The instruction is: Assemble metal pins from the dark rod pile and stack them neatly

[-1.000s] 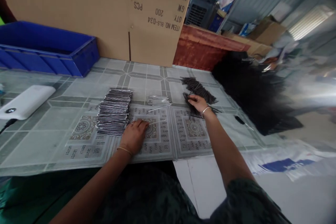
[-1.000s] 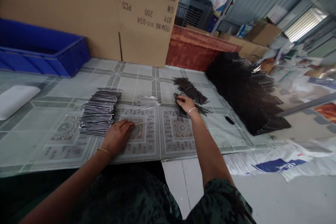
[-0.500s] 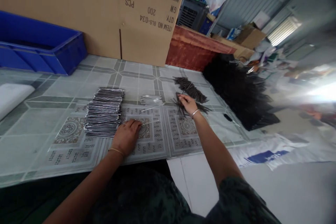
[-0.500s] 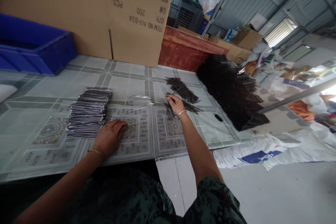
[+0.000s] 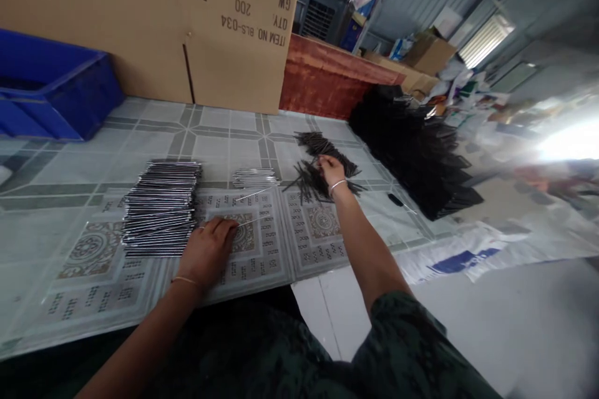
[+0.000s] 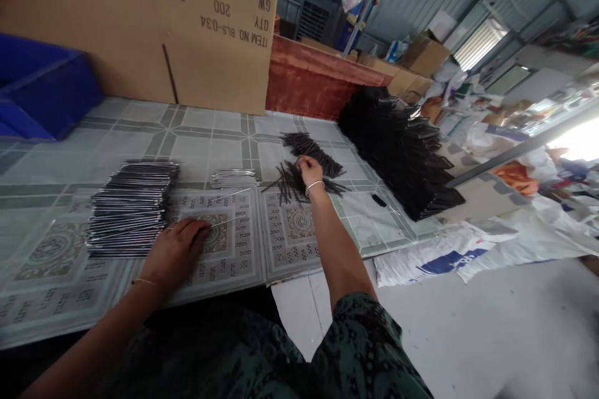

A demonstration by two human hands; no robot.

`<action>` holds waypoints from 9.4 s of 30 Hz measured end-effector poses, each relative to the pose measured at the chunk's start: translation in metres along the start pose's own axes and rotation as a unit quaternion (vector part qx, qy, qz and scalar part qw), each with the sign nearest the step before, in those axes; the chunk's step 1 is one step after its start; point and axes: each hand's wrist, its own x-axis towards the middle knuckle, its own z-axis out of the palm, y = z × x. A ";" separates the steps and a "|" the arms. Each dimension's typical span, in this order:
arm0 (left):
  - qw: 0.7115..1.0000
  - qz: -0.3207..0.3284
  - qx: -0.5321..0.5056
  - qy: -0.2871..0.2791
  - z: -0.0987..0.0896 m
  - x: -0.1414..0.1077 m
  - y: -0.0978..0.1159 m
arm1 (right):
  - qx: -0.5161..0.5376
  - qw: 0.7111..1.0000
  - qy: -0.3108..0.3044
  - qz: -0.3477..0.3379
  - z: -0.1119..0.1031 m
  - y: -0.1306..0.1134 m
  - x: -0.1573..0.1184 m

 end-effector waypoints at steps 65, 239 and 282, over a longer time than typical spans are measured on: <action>0.962 -0.119 -0.221 0.110 -0.011 -0.007 0.031 | -0.102 0.880 -0.275 -0.373 0.068 -0.072 -0.173; 0.992 -0.035 0.043 -0.114 -0.009 0.002 0.023 | 0.012 0.933 -0.233 -0.272 0.013 -0.020 -0.174; 0.897 -0.301 -0.231 0.226 -0.033 -0.024 -0.092 | 0.008 0.971 -0.218 -0.100 0.237 -0.156 -0.243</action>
